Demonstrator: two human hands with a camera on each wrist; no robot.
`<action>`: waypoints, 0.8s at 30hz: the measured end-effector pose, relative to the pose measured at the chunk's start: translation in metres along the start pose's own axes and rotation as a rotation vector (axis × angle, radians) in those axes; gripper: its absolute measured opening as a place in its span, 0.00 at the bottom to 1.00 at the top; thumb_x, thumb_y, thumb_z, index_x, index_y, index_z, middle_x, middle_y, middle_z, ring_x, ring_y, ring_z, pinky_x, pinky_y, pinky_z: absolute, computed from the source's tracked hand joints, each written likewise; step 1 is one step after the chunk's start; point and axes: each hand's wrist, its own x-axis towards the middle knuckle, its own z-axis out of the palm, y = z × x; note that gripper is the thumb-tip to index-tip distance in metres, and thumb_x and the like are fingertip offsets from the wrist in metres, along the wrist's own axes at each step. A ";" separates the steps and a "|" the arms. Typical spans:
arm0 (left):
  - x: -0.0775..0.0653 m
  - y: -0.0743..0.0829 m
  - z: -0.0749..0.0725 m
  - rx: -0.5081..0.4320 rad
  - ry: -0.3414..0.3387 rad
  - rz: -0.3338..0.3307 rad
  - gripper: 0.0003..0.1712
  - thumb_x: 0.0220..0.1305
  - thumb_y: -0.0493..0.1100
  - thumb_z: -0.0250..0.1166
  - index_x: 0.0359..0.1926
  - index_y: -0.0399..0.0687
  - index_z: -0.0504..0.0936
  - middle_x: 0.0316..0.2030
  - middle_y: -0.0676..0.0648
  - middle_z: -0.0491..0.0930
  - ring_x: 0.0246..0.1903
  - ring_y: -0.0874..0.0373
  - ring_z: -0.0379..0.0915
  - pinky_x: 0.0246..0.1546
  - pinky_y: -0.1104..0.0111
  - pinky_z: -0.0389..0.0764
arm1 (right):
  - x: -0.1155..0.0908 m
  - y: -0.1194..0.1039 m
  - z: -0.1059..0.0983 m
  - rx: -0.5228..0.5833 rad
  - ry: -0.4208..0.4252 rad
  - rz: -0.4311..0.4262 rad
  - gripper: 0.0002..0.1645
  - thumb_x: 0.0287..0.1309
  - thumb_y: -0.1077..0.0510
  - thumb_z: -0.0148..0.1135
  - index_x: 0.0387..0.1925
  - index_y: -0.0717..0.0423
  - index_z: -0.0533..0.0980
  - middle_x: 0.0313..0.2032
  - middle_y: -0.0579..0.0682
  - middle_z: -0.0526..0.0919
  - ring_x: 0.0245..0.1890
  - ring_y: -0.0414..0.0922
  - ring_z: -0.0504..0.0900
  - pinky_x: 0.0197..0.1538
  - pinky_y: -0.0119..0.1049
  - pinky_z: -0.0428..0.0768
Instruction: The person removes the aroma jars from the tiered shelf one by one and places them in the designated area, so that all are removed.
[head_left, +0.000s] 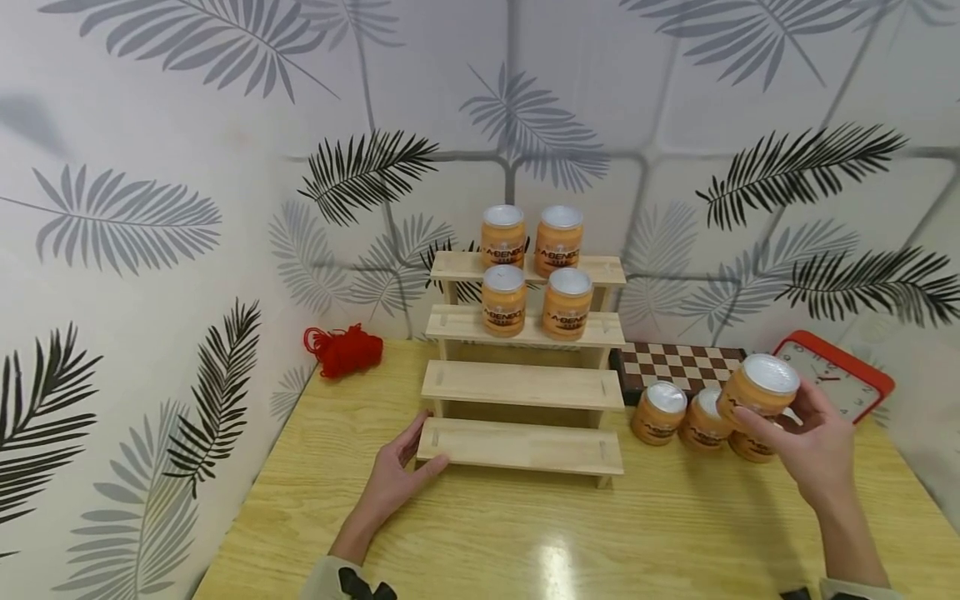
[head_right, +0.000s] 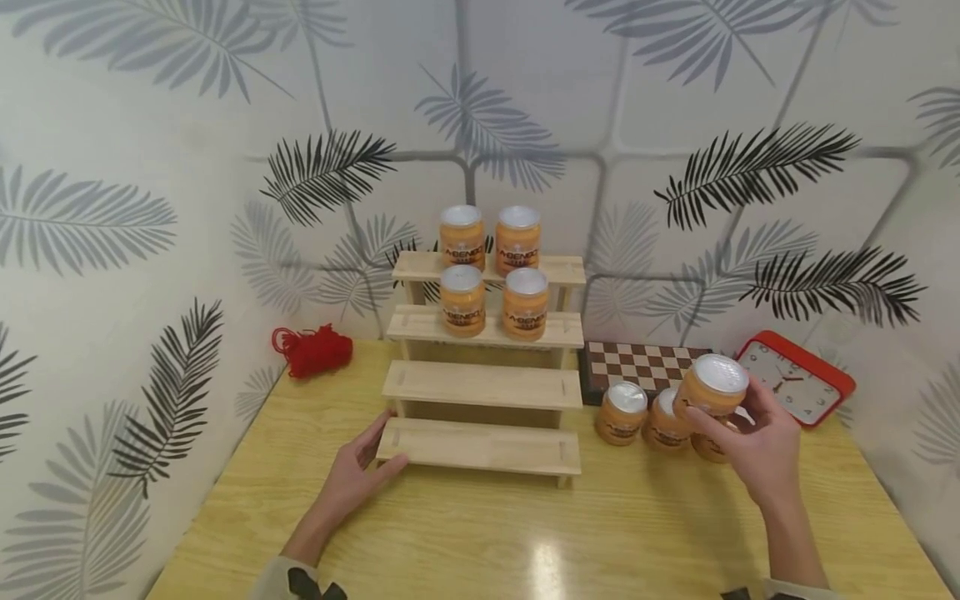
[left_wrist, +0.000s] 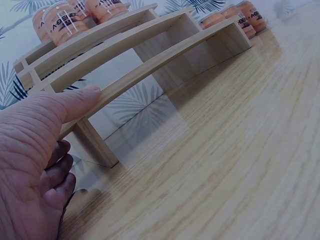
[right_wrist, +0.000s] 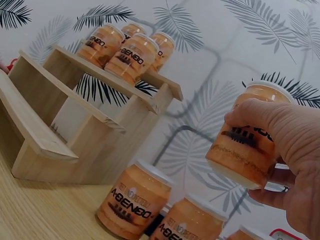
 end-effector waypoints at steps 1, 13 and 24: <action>0.000 0.000 0.000 0.001 0.001 0.001 0.49 0.68 0.43 0.74 0.82 0.46 0.58 0.78 0.49 0.62 0.77 0.54 0.58 0.73 0.71 0.64 | 0.000 0.001 -0.003 0.008 0.010 0.008 0.45 0.49 0.77 0.77 0.70 0.58 0.75 0.52 0.39 0.83 0.49 0.33 0.82 0.46 0.17 0.81; -0.001 0.001 0.001 0.003 0.001 0.025 0.48 0.69 0.42 0.73 0.82 0.43 0.57 0.78 0.46 0.61 0.77 0.50 0.58 0.74 0.50 0.62 | 0.010 0.011 -0.043 -0.156 0.186 0.105 0.45 0.52 0.75 0.75 0.71 0.52 0.74 0.49 0.32 0.80 0.43 0.30 0.80 0.42 0.14 0.78; 0.000 0.002 0.001 0.016 0.002 0.010 0.49 0.68 0.44 0.73 0.82 0.45 0.58 0.79 0.48 0.60 0.77 0.54 0.57 0.74 0.64 0.64 | 0.017 0.034 -0.073 -0.034 0.345 0.184 0.44 0.49 0.79 0.73 0.68 0.53 0.77 0.47 0.36 0.81 0.43 0.30 0.79 0.39 0.13 0.78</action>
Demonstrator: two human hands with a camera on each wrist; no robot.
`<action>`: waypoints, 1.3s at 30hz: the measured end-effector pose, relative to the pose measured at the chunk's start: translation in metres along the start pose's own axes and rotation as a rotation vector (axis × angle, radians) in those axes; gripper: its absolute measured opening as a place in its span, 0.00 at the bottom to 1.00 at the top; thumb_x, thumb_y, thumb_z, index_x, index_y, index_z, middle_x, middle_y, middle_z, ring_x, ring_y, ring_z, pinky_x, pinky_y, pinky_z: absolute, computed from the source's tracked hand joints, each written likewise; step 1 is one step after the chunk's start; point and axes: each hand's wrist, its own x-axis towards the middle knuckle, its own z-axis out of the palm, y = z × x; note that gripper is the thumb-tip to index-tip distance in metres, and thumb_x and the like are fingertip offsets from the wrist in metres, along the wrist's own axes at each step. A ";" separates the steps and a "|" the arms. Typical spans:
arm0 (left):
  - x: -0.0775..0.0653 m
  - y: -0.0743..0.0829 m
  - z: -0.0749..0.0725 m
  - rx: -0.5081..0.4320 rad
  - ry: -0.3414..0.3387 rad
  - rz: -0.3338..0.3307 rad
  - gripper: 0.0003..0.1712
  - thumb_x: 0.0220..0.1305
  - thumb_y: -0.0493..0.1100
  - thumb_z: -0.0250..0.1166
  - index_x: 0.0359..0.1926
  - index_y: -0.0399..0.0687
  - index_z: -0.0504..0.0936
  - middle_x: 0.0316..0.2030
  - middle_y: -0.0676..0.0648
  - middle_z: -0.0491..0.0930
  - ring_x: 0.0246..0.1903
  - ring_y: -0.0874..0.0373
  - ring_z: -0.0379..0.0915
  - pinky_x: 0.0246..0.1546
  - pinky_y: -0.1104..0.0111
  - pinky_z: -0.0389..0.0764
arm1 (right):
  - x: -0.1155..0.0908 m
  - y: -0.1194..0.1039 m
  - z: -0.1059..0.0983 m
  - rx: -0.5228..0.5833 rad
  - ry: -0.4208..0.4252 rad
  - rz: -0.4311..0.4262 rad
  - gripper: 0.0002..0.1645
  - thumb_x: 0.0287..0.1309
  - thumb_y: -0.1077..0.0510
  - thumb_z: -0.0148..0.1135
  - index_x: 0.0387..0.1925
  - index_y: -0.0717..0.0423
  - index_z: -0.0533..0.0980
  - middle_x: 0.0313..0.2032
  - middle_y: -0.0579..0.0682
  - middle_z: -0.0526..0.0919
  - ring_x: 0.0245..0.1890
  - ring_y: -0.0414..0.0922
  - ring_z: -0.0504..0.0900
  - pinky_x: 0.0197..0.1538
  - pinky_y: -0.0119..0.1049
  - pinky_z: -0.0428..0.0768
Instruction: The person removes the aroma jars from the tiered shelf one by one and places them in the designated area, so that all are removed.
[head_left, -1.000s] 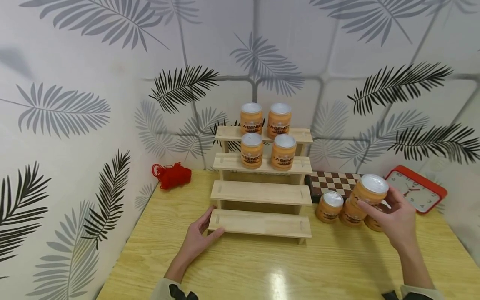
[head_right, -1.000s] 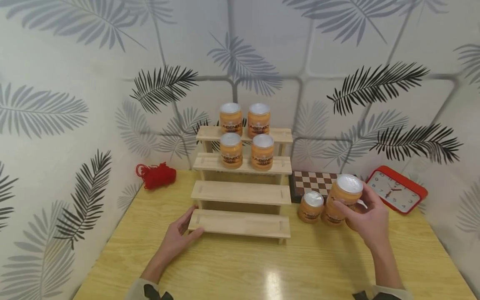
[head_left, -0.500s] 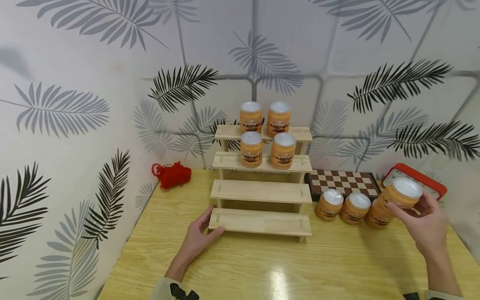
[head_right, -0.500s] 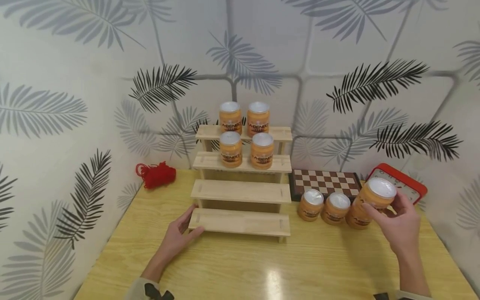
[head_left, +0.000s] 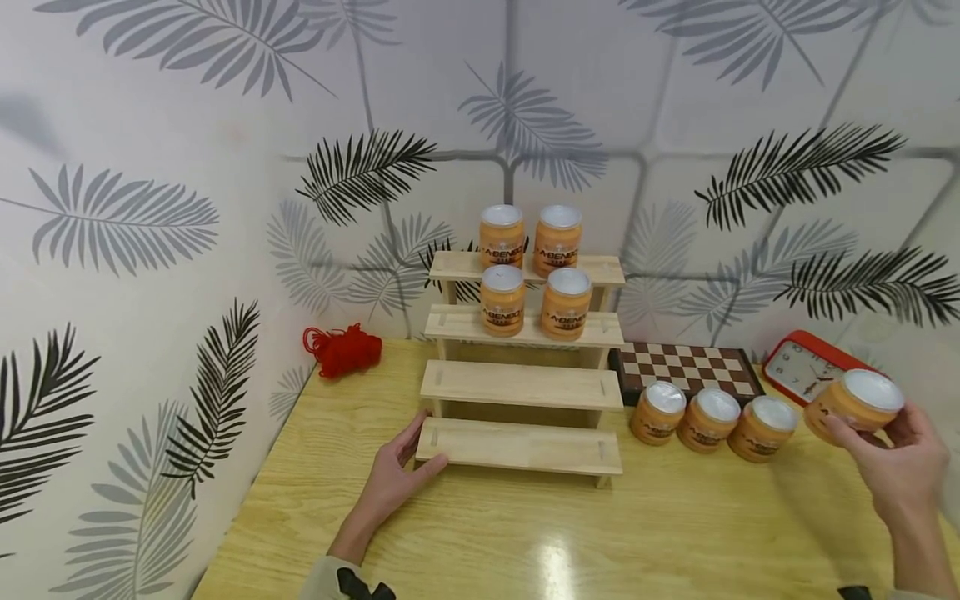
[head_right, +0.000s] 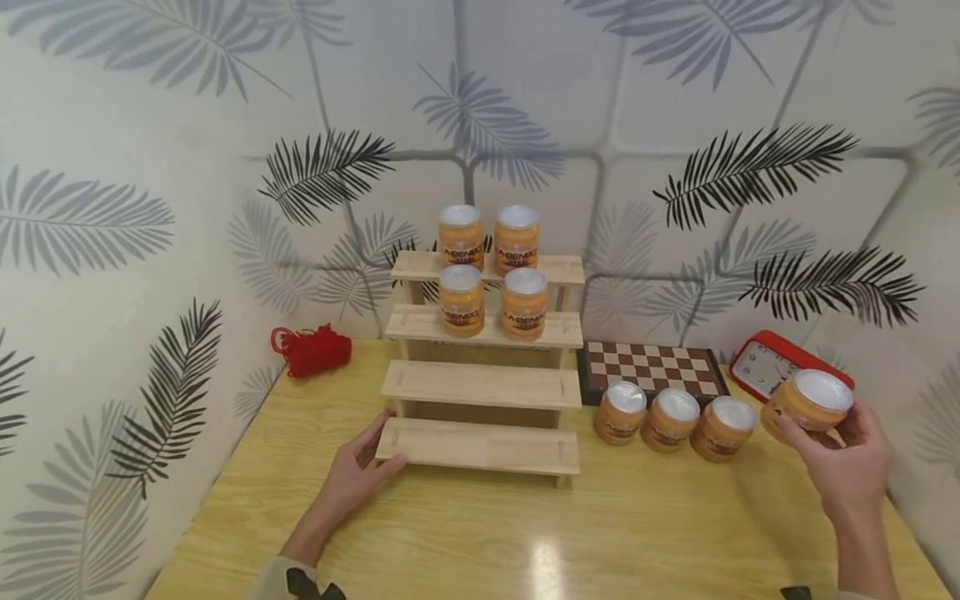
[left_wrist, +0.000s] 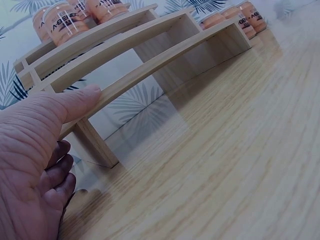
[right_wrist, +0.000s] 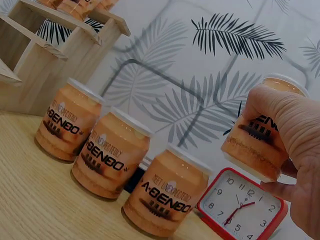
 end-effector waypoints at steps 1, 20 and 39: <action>0.000 0.000 0.000 0.003 0.000 -0.003 0.49 0.68 0.44 0.74 0.82 0.45 0.58 0.79 0.49 0.60 0.77 0.55 0.57 0.73 0.68 0.65 | 0.000 0.003 -0.002 -0.017 0.006 0.003 0.43 0.50 0.78 0.73 0.68 0.52 0.76 0.47 0.35 0.80 0.43 0.30 0.79 0.39 0.12 0.78; -0.002 -0.001 0.002 -0.008 0.005 -0.026 0.49 0.67 0.44 0.74 0.82 0.46 0.58 0.78 0.49 0.62 0.76 0.55 0.58 0.75 0.56 0.63 | -0.001 0.084 -0.010 -0.226 -0.075 0.184 0.47 0.56 0.66 0.77 0.75 0.48 0.69 0.45 0.25 0.75 0.50 0.26 0.74 0.42 0.10 0.73; 0.000 -0.001 -0.002 -0.017 0.000 -0.013 0.49 0.67 0.44 0.75 0.82 0.46 0.58 0.79 0.49 0.61 0.77 0.55 0.58 0.75 0.58 0.63 | 0.003 0.100 -0.004 -0.089 -0.114 0.157 0.47 0.56 0.73 0.73 0.75 0.48 0.69 0.50 0.28 0.77 0.51 0.26 0.75 0.46 0.10 0.74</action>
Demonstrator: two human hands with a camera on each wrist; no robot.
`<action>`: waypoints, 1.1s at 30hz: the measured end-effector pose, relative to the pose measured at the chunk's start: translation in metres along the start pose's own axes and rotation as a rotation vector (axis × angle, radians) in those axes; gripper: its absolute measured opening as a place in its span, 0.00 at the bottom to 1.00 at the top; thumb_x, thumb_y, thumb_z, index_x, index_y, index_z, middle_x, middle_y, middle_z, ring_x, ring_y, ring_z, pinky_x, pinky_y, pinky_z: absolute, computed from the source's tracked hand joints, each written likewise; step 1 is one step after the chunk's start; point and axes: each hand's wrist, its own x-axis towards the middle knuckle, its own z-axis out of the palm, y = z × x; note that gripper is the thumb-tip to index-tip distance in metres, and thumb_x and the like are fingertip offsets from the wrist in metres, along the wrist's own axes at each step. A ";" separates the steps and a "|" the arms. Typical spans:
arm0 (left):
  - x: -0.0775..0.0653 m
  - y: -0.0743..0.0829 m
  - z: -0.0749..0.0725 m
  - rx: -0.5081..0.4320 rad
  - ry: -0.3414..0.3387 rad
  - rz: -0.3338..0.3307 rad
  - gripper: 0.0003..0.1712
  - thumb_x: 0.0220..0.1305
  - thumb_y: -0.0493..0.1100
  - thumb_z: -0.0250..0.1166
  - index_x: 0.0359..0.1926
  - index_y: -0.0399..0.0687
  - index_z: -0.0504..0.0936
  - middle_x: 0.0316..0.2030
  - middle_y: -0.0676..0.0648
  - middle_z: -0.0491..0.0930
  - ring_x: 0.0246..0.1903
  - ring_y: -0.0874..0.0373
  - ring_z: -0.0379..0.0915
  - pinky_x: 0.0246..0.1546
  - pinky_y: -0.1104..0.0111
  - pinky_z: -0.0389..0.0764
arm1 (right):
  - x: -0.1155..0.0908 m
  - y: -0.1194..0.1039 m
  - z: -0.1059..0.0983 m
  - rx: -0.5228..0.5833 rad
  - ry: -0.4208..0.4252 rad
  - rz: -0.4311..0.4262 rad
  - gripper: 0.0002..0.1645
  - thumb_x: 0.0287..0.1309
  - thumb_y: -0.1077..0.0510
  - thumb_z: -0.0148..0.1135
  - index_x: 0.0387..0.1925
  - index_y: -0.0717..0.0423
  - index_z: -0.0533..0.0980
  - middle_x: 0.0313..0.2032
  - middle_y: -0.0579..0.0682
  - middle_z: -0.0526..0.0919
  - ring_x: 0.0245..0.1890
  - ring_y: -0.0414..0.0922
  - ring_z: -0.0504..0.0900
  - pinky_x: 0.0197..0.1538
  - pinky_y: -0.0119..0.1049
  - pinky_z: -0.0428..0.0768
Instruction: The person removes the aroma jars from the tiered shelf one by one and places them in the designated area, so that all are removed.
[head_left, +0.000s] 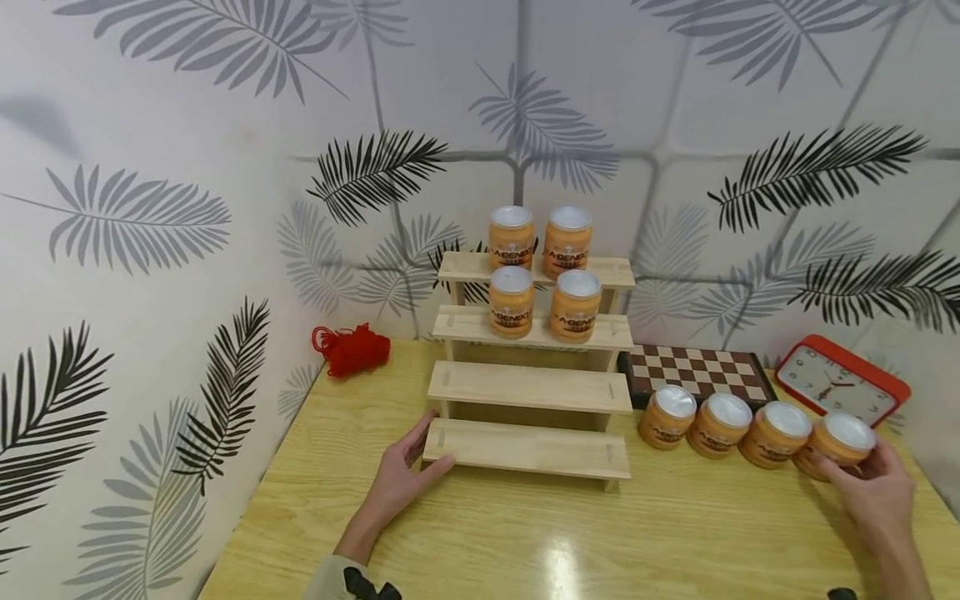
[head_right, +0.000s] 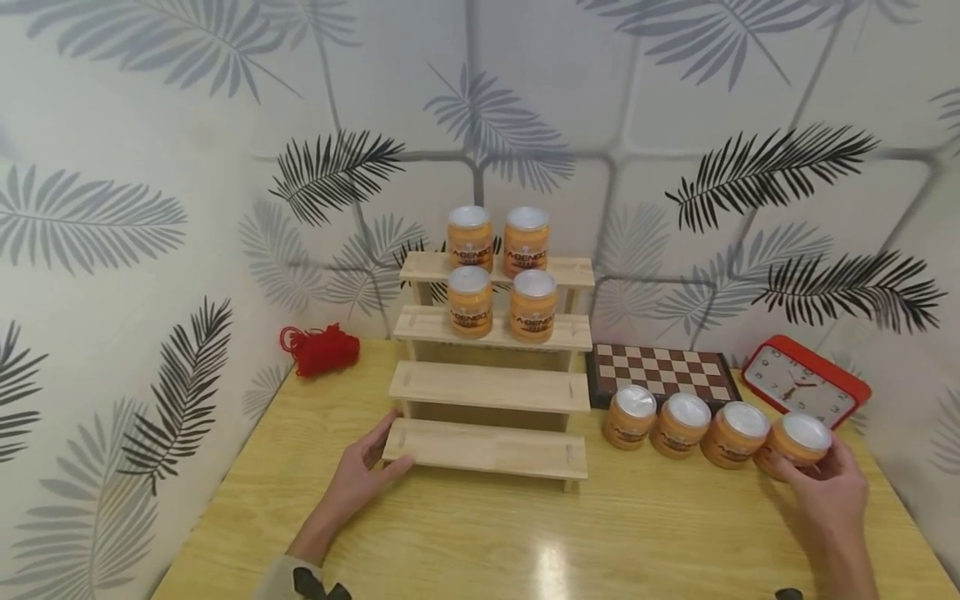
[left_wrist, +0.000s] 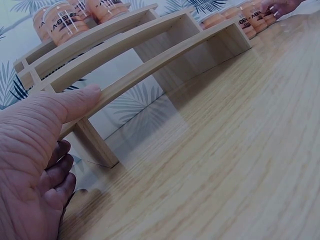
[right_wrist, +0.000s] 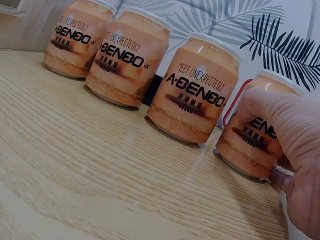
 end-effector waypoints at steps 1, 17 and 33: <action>0.000 0.000 0.000 0.000 0.000 -0.001 0.49 0.67 0.44 0.75 0.82 0.47 0.58 0.79 0.49 0.61 0.77 0.54 0.58 0.75 0.58 0.63 | 0.000 0.000 0.000 -0.034 -0.004 -0.005 0.47 0.57 0.71 0.74 0.76 0.48 0.68 0.52 0.28 0.77 0.51 0.25 0.74 0.46 0.09 0.73; 0.001 0.000 0.000 0.004 0.001 0.021 0.49 0.68 0.42 0.74 0.82 0.44 0.58 0.79 0.46 0.60 0.77 0.51 0.58 0.74 0.61 0.64 | 0.004 -0.005 -0.004 -0.196 -0.066 -0.050 0.52 0.63 0.62 0.74 0.82 0.45 0.58 0.68 0.38 0.72 0.58 0.25 0.72 0.49 0.10 0.73; 0.000 0.000 0.001 -0.006 0.000 0.007 0.49 0.67 0.43 0.74 0.82 0.46 0.58 0.79 0.48 0.60 0.77 0.54 0.58 0.75 0.56 0.61 | -0.029 -0.093 0.006 -0.087 0.144 -0.139 0.49 0.66 0.58 0.69 0.82 0.42 0.56 0.81 0.42 0.57 0.80 0.36 0.53 0.79 0.27 0.48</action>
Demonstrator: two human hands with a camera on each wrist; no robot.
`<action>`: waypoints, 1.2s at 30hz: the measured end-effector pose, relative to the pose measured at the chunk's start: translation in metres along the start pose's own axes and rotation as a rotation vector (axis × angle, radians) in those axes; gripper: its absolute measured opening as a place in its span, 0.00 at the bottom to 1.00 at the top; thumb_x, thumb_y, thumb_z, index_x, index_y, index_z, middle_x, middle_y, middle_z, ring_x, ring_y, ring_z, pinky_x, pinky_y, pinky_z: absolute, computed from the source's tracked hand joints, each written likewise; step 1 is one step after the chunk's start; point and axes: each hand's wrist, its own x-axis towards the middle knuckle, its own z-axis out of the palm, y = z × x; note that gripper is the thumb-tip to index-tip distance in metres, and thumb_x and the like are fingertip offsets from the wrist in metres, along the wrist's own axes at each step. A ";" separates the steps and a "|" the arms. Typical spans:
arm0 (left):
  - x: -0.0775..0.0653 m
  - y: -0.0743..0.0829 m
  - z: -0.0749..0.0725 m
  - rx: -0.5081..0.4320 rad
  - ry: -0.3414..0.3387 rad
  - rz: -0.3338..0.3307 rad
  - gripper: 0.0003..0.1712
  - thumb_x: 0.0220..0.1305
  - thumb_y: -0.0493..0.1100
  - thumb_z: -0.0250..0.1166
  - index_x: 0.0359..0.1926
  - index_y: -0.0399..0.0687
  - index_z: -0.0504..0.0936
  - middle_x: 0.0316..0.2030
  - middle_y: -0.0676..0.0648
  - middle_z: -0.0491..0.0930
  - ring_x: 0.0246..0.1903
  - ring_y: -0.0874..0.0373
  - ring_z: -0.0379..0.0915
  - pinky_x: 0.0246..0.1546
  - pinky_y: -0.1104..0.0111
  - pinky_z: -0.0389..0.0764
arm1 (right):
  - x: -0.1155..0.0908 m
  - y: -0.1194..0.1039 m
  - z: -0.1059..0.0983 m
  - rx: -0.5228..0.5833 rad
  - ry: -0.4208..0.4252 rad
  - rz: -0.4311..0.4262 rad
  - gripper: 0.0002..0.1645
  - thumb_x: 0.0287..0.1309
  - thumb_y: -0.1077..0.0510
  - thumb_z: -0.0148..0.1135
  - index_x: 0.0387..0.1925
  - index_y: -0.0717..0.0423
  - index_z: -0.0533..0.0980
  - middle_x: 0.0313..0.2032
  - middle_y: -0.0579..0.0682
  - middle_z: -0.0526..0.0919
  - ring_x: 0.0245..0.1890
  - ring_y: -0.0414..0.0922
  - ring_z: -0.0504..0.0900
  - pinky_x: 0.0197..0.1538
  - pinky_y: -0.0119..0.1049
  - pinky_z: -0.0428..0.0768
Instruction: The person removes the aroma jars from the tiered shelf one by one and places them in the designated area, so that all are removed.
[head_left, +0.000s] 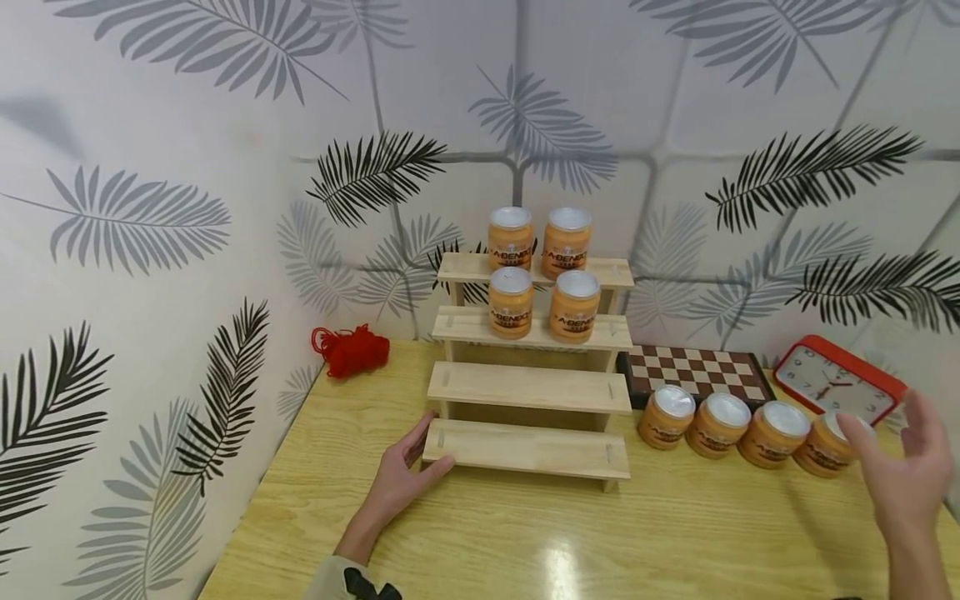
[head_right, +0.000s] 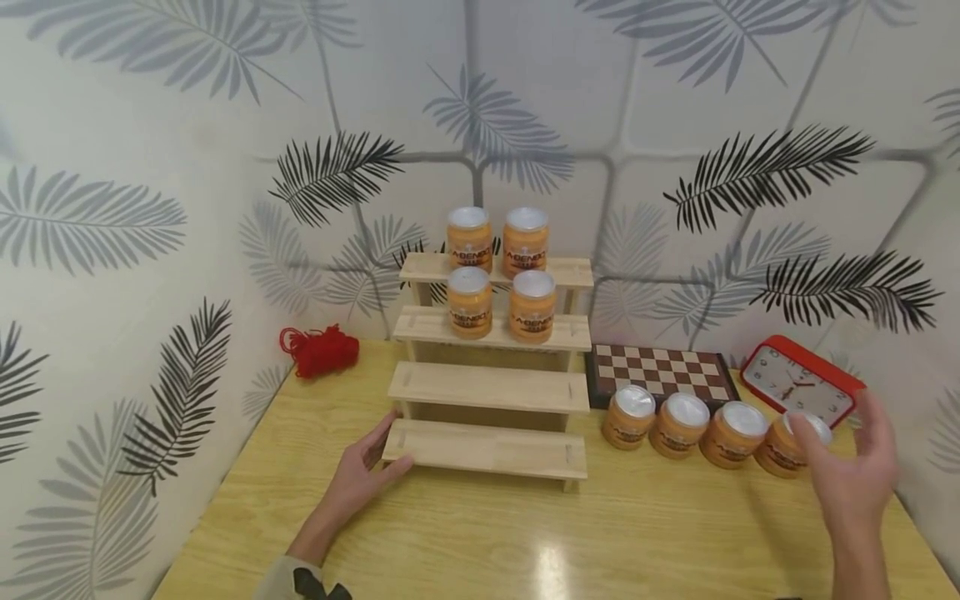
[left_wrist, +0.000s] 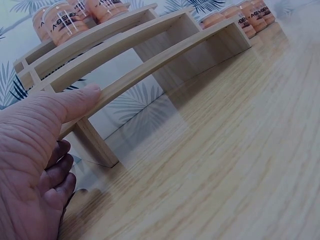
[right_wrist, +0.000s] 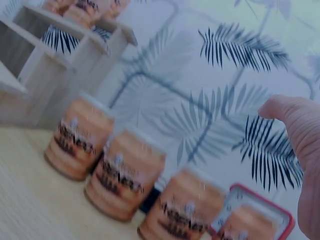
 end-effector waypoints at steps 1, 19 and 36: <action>0.000 0.000 0.000 -0.001 0.000 0.001 0.49 0.67 0.43 0.74 0.82 0.46 0.58 0.79 0.48 0.60 0.77 0.53 0.57 0.75 0.56 0.61 | -0.001 -0.007 0.002 0.026 -0.008 -0.013 0.48 0.66 0.60 0.69 0.82 0.43 0.58 0.80 0.42 0.59 0.78 0.35 0.55 0.78 0.25 0.50; 0.000 -0.001 0.001 0.000 0.000 0.012 0.49 0.68 0.42 0.74 0.82 0.41 0.56 0.79 0.45 0.59 0.77 0.50 0.57 0.75 0.51 0.60 | -0.026 -0.055 0.055 0.264 -0.446 -0.135 0.46 0.68 0.65 0.68 0.81 0.43 0.60 0.77 0.42 0.67 0.76 0.37 0.62 0.67 0.15 0.64; -0.001 0.003 0.000 -0.010 -0.012 -0.020 0.51 0.67 0.43 0.75 0.82 0.45 0.56 0.79 0.46 0.60 0.77 0.54 0.57 0.76 0.58 0.61 | -0.041 -0.083 0.108 0.204 -0.550 -0.291 0.46 0.68 0.65 0.68 0.81 0.47 0.60 0.75 0.50 0.69 0.71 0.36 0.69 0.64 0.17 0.69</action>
